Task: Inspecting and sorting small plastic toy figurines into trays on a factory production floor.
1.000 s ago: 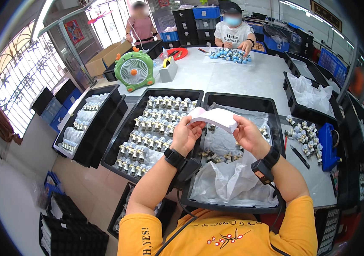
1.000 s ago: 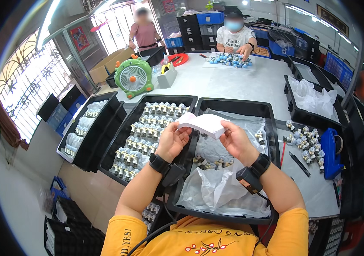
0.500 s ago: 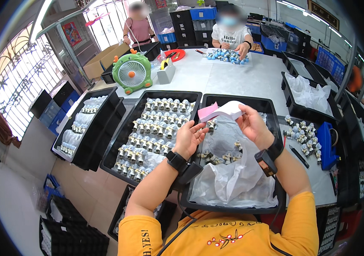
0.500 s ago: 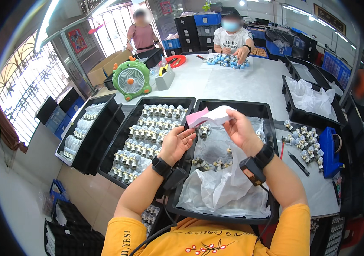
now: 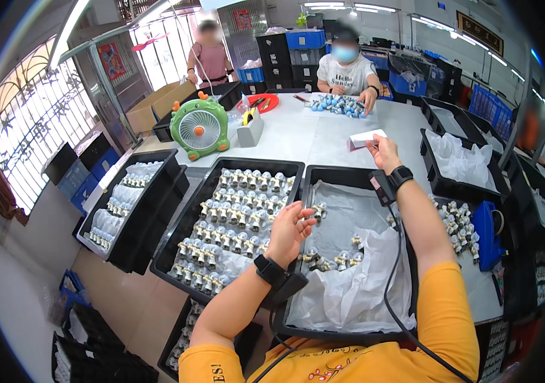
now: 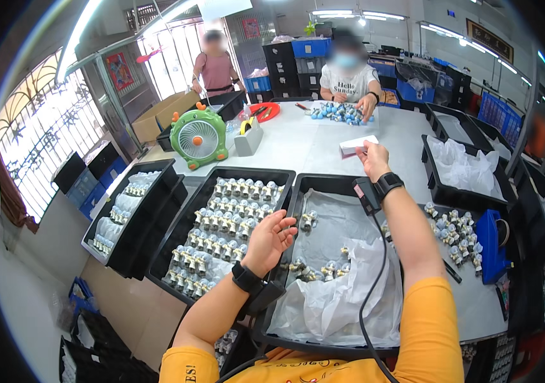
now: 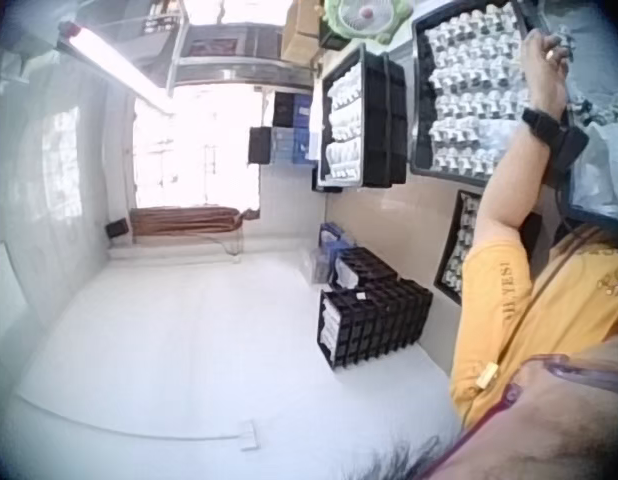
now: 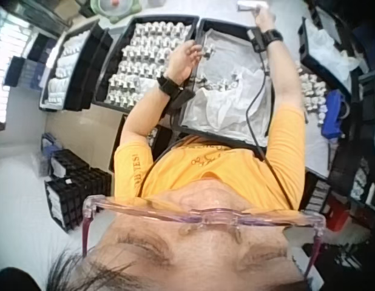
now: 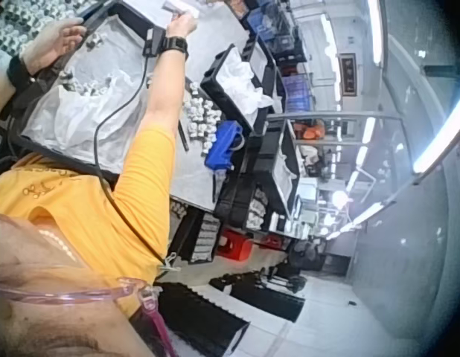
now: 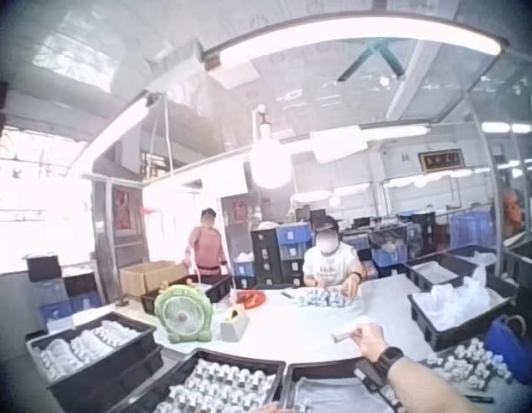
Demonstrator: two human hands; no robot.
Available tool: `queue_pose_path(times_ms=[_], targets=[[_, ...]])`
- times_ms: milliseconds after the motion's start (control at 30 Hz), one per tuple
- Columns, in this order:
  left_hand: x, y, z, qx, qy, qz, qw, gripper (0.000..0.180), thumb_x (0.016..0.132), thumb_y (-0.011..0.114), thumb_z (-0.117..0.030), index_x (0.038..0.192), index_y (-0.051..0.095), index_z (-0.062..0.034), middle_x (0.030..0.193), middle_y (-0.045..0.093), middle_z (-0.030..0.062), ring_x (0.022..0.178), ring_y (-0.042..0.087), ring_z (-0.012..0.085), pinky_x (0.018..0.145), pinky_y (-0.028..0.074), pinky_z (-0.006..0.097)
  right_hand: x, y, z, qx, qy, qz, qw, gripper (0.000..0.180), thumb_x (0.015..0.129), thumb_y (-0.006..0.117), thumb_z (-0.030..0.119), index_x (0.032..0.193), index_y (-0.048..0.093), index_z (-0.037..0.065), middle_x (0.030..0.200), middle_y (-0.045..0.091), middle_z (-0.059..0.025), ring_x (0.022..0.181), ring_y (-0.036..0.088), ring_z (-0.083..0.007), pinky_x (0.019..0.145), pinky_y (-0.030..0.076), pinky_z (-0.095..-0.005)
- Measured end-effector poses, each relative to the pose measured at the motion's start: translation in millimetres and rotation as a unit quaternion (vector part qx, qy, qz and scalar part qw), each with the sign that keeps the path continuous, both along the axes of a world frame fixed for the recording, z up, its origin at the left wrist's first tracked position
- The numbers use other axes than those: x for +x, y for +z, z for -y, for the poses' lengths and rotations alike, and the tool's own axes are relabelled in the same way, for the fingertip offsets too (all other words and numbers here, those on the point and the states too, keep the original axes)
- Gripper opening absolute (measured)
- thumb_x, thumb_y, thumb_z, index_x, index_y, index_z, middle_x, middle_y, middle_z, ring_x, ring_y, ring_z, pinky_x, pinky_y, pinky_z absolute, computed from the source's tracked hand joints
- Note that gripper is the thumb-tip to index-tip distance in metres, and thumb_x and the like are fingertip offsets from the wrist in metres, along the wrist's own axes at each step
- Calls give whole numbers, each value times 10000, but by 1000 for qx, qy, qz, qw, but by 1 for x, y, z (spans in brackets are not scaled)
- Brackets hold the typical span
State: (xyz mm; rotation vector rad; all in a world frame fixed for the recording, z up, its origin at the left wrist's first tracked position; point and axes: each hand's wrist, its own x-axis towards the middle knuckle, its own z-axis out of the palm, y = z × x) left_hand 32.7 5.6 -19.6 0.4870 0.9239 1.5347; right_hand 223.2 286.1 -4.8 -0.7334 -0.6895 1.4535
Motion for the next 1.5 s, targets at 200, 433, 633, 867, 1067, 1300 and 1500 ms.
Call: queue_pose_path(times_ms=[200, 433, 633, 867, 1067, 1300, 1500], targets=[[1, -1, 2, -7, -1, -4, 1000, 240, 899, 535, -237, 1079, 487, -87, 925, 584, 55, 785, 575, 162, 656, 458, 277, -30, -23, -3, -2, 176, -8, 984, 220, 854, 581, 92, 1015, 487, -25, 986, 546, -152, 843, 591, -230, 707, 533, -284], [3, 4, 5, 1, -8, -23, 1000, 267, 903, 524, -228, 1120, 486, -78, 918, 584, 51, 772, 576, 149, 647, 455, 256, -59, -9, 99, -22, 377, 117, 918, 239, 875, 588, 151, 1043, 517, -4, 962, 605, -141, 851, 607, -186, 713, 514, -256], [6, 4, 3, 5, -25, -31, 999, 244, 909, 498, -199, 1114, 479, -68, 895, 586, 39, 753, 577, 137, 628, 456, 235, -46, 10, 163, -19, 435, 119, 892, 245, 862, 606, 141, 1068, 536, 30, 939, 636, -98, 791, 616, -128, 686, 509, -232], [5, 0, 0, 16, -46, -40, 998, 268, 876, 512, -142, 1123, 470, -46, 888, 593, 38, 727, 574, 101, 614, 463, 215, -25, 5, 216, -28, 507, 129, 852, 227, 869, 597, 169, 1067, 567, 64, 952, 637, -33, 813, 591, -89, 690, 468, -201], [6, -3, -1, 16, -62, -58, 996, 341, 899, 485, -136, 1198, 426, 18, 945, 594, 104, 785, 589, 141, 689, 503, 256, -20, -17, 220, -41, 499, 121, 857, 238, 869, 604, 184, 1074, 560, 73, 935, 628, -25, 829, 582, -87, 704, 469, -205], [5, -5, -1, 8, -82, -70, 994, 298, 890, 512, -153, 1155, 462, -23, 899, 598, 60, 746, 579, 107, 639, 483, 231, -19, -22, 220, -15, 514, 120, 849, 242, 871, 604, 193, 1076, 549, 78, 935, 625, -16, 803, 567, -74, 692, 459, -203], [1, -8, -1, 18, -92, -74, 993, 286, 896, 517, -165, 1141, 479, -24, 894, 588, 50, 750, 574, 105, 644, 482, 232, -21, -28, 218, -8, 517, 154, 842, 246, 886, 580, 196, 1105, 557, 86, 974, 613, 1, 837, 553, -68, 721, 449, -203]])
